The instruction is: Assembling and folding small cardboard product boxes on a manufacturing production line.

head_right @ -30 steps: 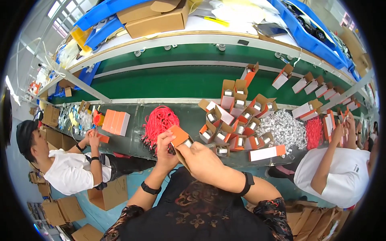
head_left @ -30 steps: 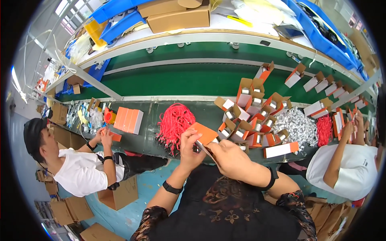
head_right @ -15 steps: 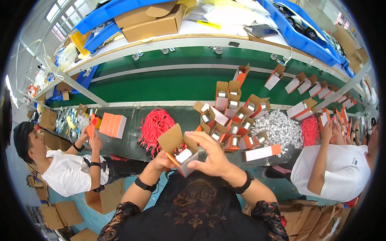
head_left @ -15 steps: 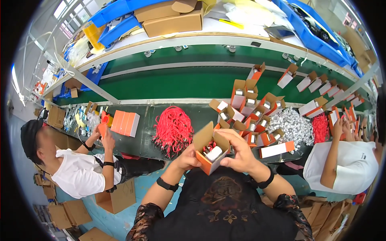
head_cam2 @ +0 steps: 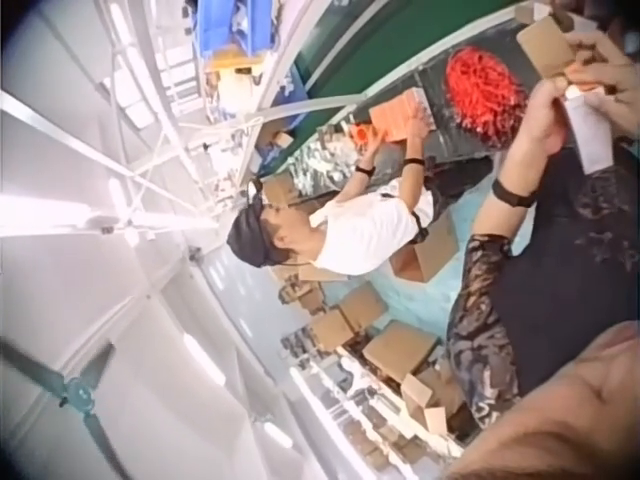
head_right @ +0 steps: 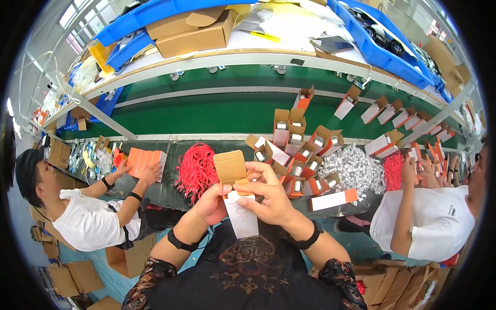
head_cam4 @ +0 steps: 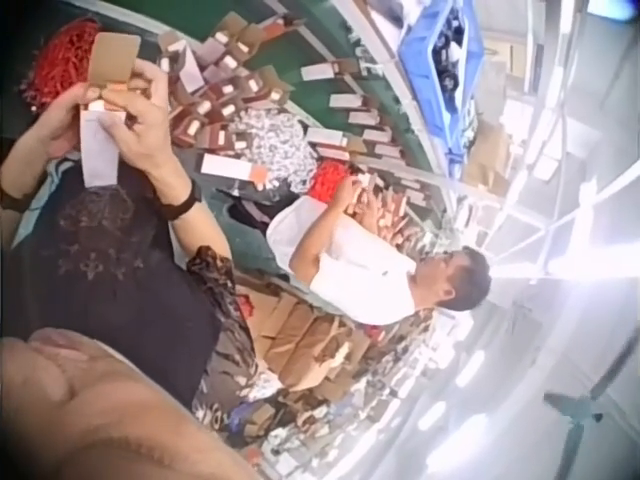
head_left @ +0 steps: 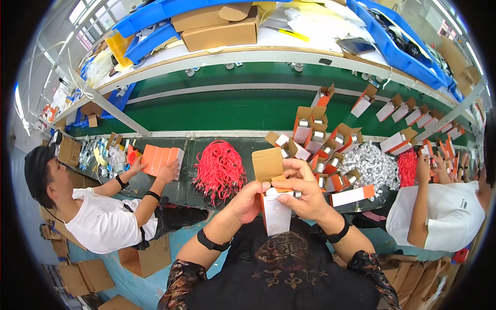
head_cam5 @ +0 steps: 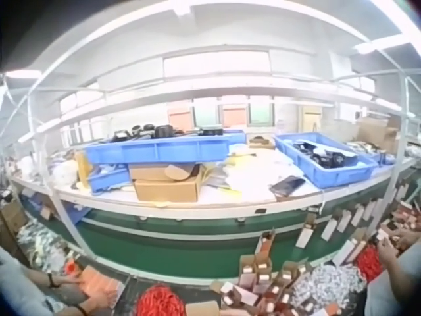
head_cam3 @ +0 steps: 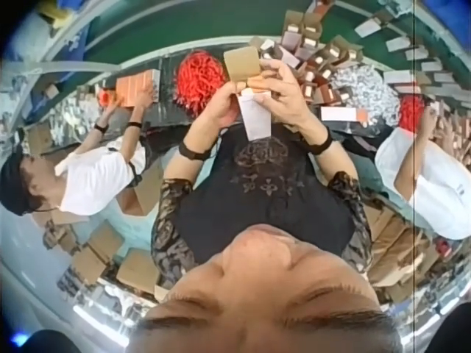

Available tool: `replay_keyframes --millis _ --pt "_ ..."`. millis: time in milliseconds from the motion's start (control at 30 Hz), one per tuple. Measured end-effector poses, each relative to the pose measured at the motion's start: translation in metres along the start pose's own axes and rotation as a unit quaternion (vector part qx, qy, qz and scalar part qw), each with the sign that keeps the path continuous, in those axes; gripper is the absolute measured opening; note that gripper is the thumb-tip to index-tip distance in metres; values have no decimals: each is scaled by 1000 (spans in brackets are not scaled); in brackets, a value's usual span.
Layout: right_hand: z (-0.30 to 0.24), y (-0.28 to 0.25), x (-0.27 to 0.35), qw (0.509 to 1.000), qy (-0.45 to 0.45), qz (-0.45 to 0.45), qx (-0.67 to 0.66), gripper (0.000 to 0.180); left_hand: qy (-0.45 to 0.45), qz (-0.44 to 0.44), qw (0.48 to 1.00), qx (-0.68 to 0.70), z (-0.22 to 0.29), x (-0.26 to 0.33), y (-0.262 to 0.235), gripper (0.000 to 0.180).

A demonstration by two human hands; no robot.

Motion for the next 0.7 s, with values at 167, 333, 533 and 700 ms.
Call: replay_keyframes --millis 167,333,533,700 --pt "26 -13 9 973 -22 95 -207 66 7 55 992 -116 15 -10 8 55" --pt "15 -21 -6 962 111 21 -248 94 40 -123 991 34 17 -10 28 84" --pt "21 -31 -8 966 125 1 -227 92 218 -85 899 -371 22 -15 40 130" --pt "17 -38 4 957 19 148 -248 87 292 -88 878 -369 36 -17 41 116"
Point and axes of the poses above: each hand's wrist, its own x-axis away from the middle knuckle, its own y-axis out of the palm, z = x × y, the point moved 8 cm from there along -x, towards the middle knuckle, and after that the axes turned 5 degrees about -x, right-handed, at the moved point
